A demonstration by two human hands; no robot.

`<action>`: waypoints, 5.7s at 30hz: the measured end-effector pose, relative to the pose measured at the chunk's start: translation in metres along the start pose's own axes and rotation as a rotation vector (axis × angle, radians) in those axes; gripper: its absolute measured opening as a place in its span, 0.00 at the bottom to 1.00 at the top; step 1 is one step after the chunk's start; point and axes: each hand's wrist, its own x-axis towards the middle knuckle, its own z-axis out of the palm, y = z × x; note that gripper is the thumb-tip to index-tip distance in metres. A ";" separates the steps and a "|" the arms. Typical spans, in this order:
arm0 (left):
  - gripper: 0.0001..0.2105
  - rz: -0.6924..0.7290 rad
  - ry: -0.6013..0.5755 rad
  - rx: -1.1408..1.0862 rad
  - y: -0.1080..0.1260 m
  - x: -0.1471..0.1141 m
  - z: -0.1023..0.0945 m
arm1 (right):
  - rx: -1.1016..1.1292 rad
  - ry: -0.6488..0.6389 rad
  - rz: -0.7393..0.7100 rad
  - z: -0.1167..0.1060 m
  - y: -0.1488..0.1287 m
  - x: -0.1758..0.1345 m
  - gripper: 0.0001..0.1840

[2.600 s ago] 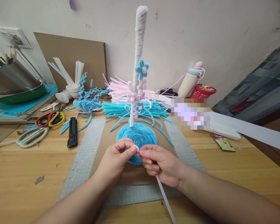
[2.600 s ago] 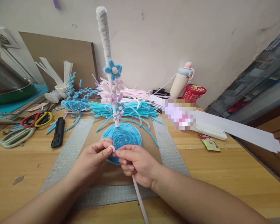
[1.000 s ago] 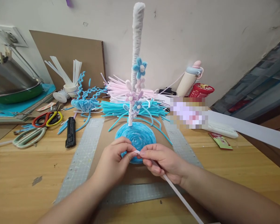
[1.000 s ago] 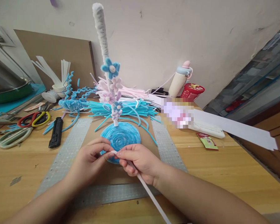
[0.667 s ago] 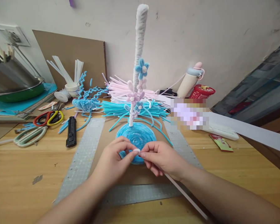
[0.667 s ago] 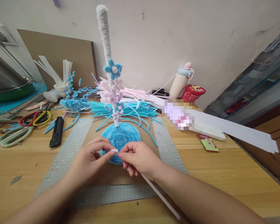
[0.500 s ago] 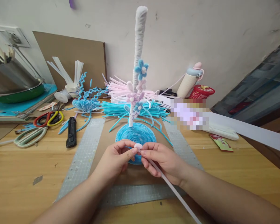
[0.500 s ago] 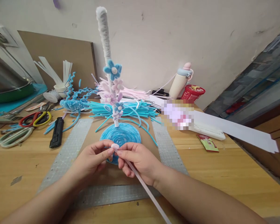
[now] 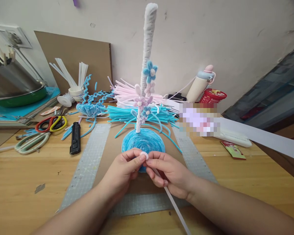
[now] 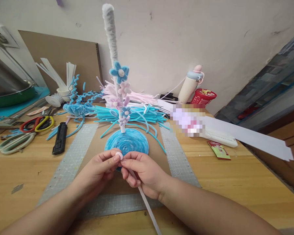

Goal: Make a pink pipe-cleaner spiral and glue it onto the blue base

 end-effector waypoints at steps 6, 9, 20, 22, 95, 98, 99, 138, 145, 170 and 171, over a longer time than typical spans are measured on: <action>0.10 0.254 0.086 0.340 0.004 0.002 -0.006 | -0.006 0.038 0.008 0.002 -0.006 -0.004 0.12; 0.08 0.421 0.083 0.620 0.008 0.000 -0.008 | -0.025 0.052 0.070 0.000 -0.012 -0.006 0.11; 0.12 0.192 0.114 0.344 0.008 0.000 -0.007 | -0.118 -0.132 -0.105 -0.011 -0.010 0.000 0.11; 0.14 0.127 0.088 0.256 0.005 0.001 -0.005 | -0.172 -0.071 -0.234 -0.008 -0.002 0.002 0.12; 0.16 1.205 0.048 1.622 0.003 -0.022 -0.009 | -1.069 0.105 -0.116 -0.007 -0.003 -0.007 0.11; 0.09 1.130 0.103 1.627 0.004 -0.021 -0.012 | -0.902 0.131 -0.004 -0.008 -0.004 -0.007 0.10; 0.09 1.090 0.110 1.636 0.005 -0.020 -0.012 | -0.854 0.134 0.020 -0.009 -0.005 -0.006 0.10; 0.14 -0.127 -0.004 0.318 0.011 -0.008 -0.003 | -0.484 0.192 -0.227 -0.004 -0.011 -0.007 0.14; 0.12 -0.106 0.034 0.147 0.006 -0.006 0.003 | -0.451 0.297 -0.387 0.000 0.000 -0.004 0.13; 0.09 -0.061 0.024 -0.512 0.004 -0.001 0.005 | -0.375 0.201 -0.562 0.009 0.012 0.005 0.12; 0.09 -0.069 0.025 -0.502 0.002 -0.001 0.006 | -0.361 0.238 -0.584 0.010 0.011 0.004 0.12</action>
